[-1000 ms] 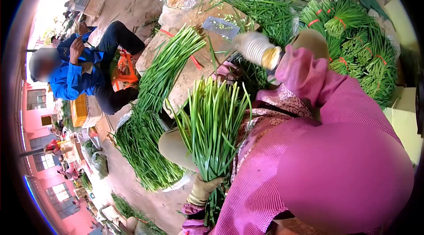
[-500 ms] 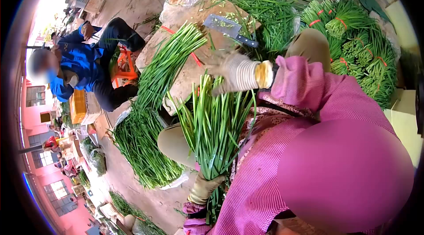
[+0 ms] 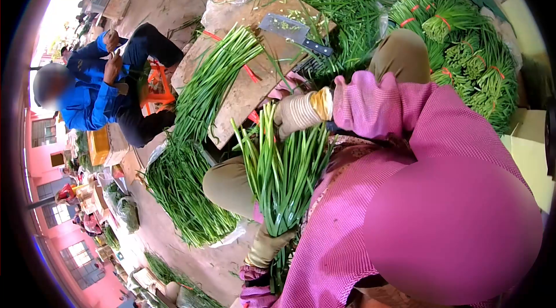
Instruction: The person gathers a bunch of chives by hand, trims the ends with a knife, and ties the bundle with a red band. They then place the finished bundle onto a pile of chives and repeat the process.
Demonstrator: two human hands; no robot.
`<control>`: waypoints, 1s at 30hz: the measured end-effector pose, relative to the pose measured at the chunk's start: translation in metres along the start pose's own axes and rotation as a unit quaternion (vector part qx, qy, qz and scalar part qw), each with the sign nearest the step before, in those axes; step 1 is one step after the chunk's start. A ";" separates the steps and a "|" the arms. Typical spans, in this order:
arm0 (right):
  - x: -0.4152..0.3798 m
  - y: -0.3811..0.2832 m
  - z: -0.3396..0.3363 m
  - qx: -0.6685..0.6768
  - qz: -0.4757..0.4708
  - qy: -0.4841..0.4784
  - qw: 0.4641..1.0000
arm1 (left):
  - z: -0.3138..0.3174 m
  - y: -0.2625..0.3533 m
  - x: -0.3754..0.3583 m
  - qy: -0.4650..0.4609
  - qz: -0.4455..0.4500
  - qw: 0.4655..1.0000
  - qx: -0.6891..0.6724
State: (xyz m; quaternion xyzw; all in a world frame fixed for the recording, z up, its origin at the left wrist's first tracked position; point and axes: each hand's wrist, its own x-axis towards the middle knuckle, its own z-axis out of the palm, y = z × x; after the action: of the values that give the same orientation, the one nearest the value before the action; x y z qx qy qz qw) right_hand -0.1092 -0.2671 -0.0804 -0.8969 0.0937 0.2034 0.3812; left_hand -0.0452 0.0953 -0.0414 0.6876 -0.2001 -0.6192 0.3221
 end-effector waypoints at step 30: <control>0.026 0.071 0.011 0.245 -0.038 -0.009 0.969 | -0.042 -0.067 -0.013 -0.064 0.033 0.986 -0.153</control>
State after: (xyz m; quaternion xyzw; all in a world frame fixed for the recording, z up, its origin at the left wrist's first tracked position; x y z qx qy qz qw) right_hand -0.1120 -0.3086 -0.1442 -0.7771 0.1028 0.1674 0.5979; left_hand -0.0141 0.1601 -0.0773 0.5823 -0.1459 -0.6742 0.4302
